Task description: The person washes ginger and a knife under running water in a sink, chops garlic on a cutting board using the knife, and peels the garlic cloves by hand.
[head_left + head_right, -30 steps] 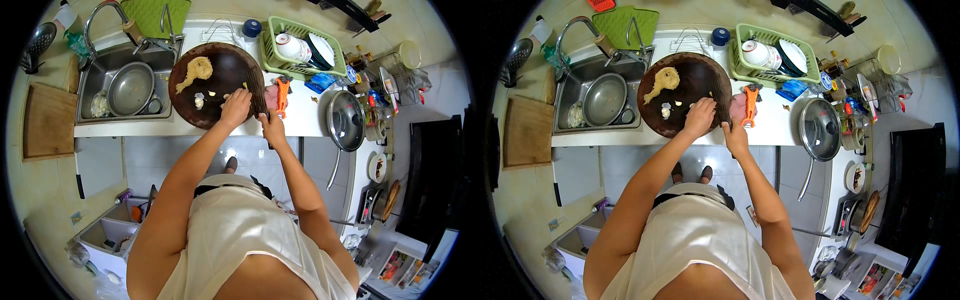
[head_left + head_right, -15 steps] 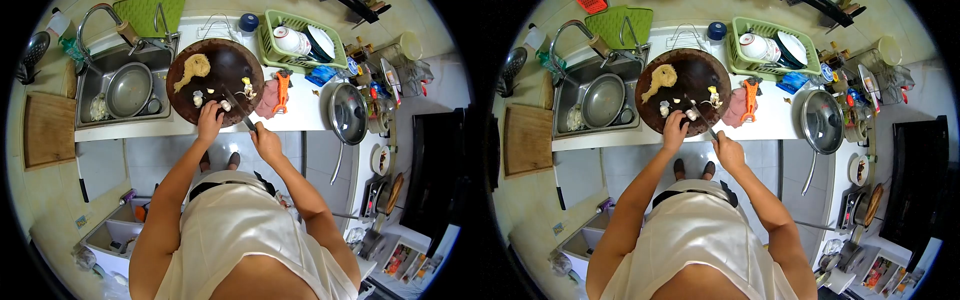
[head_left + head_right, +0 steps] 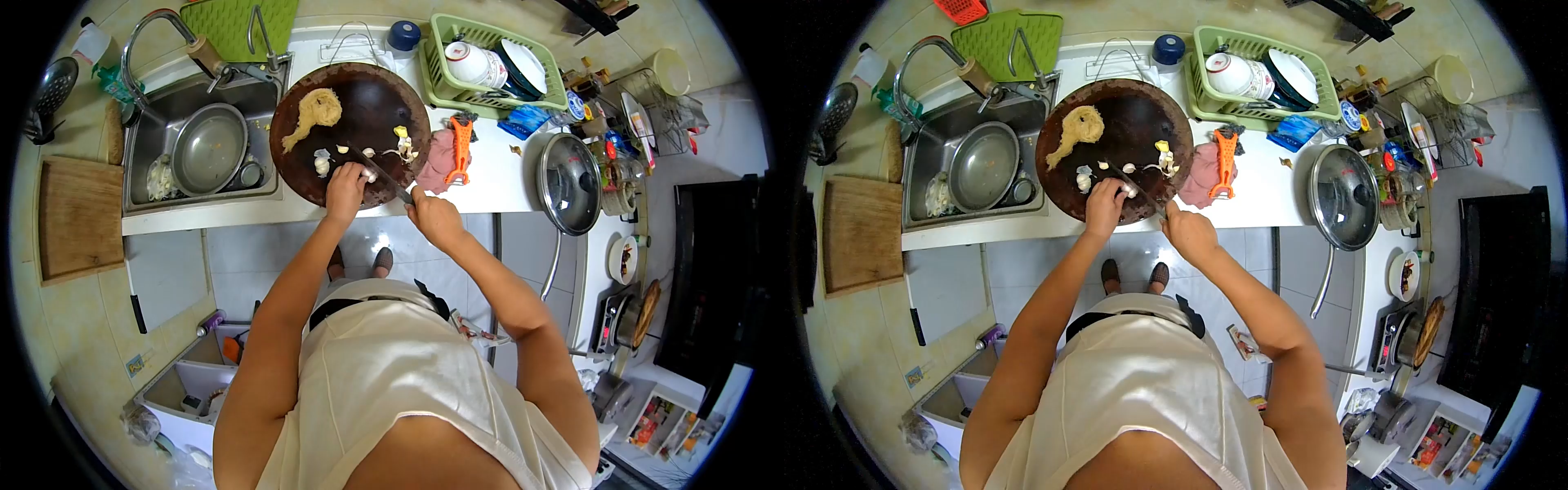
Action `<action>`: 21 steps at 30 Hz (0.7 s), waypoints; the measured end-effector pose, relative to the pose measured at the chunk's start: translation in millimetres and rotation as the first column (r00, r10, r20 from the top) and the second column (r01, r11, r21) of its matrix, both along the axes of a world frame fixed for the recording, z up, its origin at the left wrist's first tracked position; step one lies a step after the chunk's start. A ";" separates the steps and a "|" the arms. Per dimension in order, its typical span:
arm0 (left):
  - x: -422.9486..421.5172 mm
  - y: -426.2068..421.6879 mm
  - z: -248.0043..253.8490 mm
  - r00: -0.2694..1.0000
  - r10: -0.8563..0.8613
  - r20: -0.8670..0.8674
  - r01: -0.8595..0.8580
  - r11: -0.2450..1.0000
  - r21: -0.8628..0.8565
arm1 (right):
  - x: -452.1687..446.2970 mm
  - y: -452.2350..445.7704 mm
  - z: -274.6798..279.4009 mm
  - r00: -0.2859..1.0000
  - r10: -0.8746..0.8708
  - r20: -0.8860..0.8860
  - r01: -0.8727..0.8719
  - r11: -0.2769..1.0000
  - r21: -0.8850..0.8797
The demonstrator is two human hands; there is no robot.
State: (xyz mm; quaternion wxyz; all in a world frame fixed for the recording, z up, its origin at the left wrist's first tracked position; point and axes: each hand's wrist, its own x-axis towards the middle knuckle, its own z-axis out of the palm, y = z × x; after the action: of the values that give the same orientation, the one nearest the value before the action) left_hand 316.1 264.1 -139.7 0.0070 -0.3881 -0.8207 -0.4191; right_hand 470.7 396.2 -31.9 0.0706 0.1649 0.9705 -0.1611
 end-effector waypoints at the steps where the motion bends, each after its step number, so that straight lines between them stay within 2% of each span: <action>1: -0.2 0.0 -0.1 1.000 0.003 -0.002 -0.003 1.000 0.003 | -1.5 0.9 0.1 1.000 0.003 0.008 -0.003 1.000 -0.013; 12: -4.2 1.8 -5.5 0.999 0.018 0.033 -0.019 1.000 0.007 | -15.6 -6.4 -14.9 0.987 -0.028 0.157 0.040 0.996 -0.077; 21: -2.9 1.7 -6.8 1.000 0.028 0.013 -0.028 0.999 -0.022 | -21.6 -19.4 -69.0 0.997 -0.075 -0.037 0.073 0.995 -0.063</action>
State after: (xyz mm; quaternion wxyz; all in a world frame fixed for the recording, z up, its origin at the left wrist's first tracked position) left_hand 313.2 265.8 -146.5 0.0033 -0.3740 -0.8307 -0.4124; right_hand 449.1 376.8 -100.8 0.0507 0.1953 0.9595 -0.1965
